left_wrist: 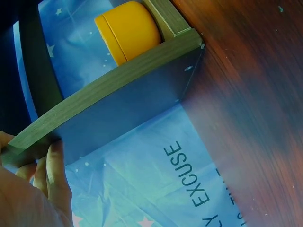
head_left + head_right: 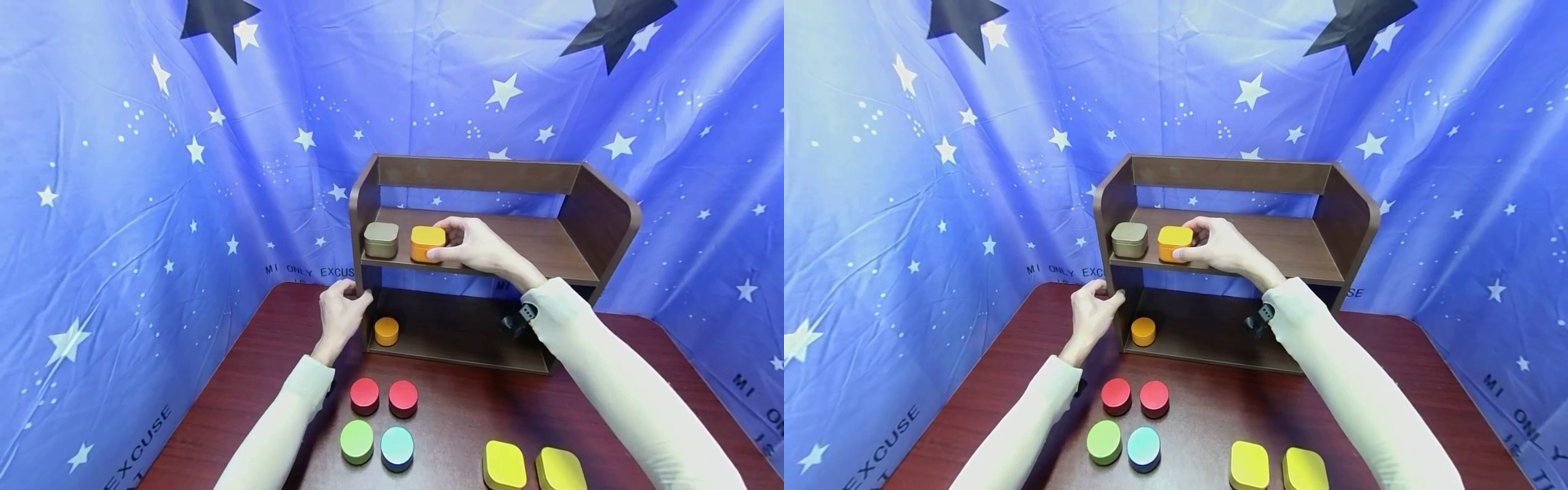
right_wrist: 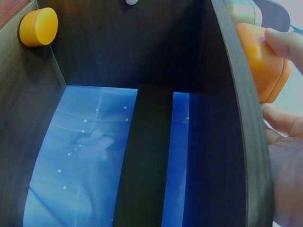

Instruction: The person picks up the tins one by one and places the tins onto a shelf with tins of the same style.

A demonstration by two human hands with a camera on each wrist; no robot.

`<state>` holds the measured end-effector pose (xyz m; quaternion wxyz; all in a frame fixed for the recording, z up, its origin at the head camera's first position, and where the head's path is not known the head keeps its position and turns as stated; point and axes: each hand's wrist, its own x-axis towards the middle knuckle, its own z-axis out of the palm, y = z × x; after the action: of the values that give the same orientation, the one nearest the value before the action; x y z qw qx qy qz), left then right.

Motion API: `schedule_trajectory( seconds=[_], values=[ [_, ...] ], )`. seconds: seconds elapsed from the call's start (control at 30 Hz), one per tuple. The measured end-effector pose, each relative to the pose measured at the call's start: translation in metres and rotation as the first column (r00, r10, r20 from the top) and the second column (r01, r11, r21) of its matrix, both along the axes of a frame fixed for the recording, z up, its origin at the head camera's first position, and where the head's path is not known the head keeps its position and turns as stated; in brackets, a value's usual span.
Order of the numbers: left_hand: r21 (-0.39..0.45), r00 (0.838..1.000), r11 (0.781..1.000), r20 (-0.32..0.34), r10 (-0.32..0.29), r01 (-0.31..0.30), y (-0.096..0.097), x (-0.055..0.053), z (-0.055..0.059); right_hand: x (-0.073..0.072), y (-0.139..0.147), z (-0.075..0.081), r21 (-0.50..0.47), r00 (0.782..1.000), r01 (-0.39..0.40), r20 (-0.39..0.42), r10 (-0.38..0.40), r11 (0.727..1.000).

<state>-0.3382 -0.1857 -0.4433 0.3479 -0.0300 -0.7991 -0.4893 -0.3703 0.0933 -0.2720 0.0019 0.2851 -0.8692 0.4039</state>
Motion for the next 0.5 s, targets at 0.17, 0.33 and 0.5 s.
schedule_trajectory(
  seconds=[0.17, 0.33, 0.5],
  values=[
    [0.0, 1.0, 1.0, -0.006, 0.003, -0.003, 0.0005, 0.0019, 0.0002, 0.0011, 0.0001, -0.0011, 0.004, 1.0, -0.012, -0.003, 0.012, 1.0],
    [0.007, 1.0, 1.0, -0.007, 0.011, -0.011, 0.0017, 0.0039, 0.001, 0.0019, 0.0019, -0.0025, 0.008, 1.0, -0.013, 0.002, 0.013, 1.0],
    [0.004, 1.0, 1.0, -0.008, 0.01, -0.01, 0.0023, 0.0024, 0.0024, 0.0076, 0.0094, 0.0015, 0.016, 1.0, -0.002, 0.001, 0.002, 1.0]
  ],
)
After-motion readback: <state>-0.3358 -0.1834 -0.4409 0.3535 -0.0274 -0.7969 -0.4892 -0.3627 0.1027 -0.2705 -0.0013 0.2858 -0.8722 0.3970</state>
